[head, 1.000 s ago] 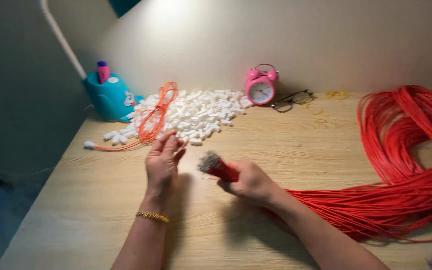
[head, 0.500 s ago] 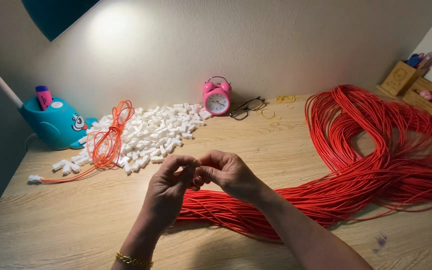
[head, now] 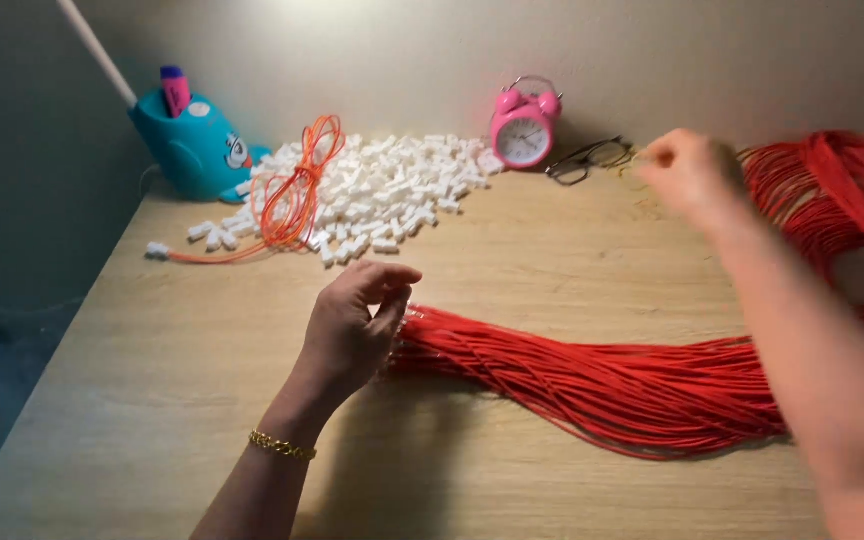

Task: The person gathers a bundle of red wires with exposed metal tips and aligns them on a wooden table. They then pick up small white plastic connectors and slide them onto the ends of the wires.

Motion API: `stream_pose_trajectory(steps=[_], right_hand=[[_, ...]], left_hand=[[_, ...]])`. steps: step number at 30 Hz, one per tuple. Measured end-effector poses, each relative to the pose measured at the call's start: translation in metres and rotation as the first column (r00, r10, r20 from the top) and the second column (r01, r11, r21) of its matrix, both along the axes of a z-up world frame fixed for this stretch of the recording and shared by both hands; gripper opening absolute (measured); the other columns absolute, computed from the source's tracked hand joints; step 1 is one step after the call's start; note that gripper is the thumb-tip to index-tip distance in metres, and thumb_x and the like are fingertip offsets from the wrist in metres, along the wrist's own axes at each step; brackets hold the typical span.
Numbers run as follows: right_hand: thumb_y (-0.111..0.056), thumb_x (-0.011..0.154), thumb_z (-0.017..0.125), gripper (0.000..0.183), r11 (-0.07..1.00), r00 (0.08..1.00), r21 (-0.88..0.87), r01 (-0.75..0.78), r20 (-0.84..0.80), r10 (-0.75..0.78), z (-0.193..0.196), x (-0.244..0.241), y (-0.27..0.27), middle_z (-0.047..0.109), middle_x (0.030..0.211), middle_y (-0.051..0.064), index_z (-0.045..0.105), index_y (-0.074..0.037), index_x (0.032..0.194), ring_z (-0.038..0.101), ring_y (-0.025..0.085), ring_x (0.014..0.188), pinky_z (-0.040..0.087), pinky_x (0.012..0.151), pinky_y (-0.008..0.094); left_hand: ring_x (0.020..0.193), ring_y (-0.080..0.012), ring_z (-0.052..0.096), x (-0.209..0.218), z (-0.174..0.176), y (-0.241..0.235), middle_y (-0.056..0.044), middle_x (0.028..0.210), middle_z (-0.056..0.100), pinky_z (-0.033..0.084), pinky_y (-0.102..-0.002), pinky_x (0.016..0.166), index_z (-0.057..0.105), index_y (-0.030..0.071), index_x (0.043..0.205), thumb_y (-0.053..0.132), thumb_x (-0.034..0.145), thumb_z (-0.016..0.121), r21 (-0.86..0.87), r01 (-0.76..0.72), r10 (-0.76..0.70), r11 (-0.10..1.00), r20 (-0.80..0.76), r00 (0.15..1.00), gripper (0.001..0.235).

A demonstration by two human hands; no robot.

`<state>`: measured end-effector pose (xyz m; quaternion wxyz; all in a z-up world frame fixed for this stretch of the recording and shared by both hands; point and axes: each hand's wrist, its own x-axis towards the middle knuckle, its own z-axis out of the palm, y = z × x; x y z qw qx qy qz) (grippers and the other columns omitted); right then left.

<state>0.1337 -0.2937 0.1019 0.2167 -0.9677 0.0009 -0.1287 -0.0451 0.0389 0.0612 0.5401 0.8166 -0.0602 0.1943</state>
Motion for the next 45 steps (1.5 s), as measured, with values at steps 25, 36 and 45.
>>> stream_pose_trajectory(steps=[25, 36, 45], right_hand=[[-0.039, 0.079, 0.068, 0.028, 0.858, 0.826, -0.202, -0.472, -0.44, 0.351, -0.043, -0.177, 0.12, 0.066, 0.094, 0.002, 0.055, -0.02, 0.096, 0.061, 0.022, 0.088, 0.045, 0.075, 0.038], [-0.034, 0.07, 0.085, 0.037, 0.897, 0.881, 0.401, -0.187, -0.336, 0.334, -0.024, -0.177, 0.108, 0.072, 0.083, 0.008, 0.07, -0.018, 0.101, 0.068, 0.021, 0.081, 0.054, 0.075, 0.035], [-0.038, 0.085, 0.07, 0.025, 0.895, 0.91, 0.231, -0.382, -0.077, 0.408, -0.032, -0.177, 0.128, 0.069, 0.096, 0.005, 0.074, -0.025, 0.106, 0.066, 0.02, 0.091, 0.053, 0.085, 0.034]], left_hand=[[0.085, -0.016, 0.062, -0.073, -0.026, -0.079, -0.007, 0.092, 0.06, 0.058, -0.026, 0.075, 0.058, 0.007, 0.098, -0.001, 0.08, 0.059, -0.759, -0.321, -0.475, 0.566, -0.618, 0.626, 0.02], [0.105, -0.0356, 0.066, -0.031, -0.065, -0.088, -0.023, 0.111, 0.062, 0.051, -0.054, 0.094, 0.051, -0.001, 0.13, 0.007, 0.077, 0.084, -0.966, -0.193, -0.28, 0.174, -0.237, 0.93, 0.063], [0.101, -0.0343, 0.067, -0.036, -0.059, -0.079, -0.023, 0.107, 0.064, 0.053, -0.054, 0.087, 0.053, -0.009, 0.123, 0.005, 0.091, 0.063, -0.952, -0.21, -0.371, 0.221, -0.281, 0.885, 0.037]])
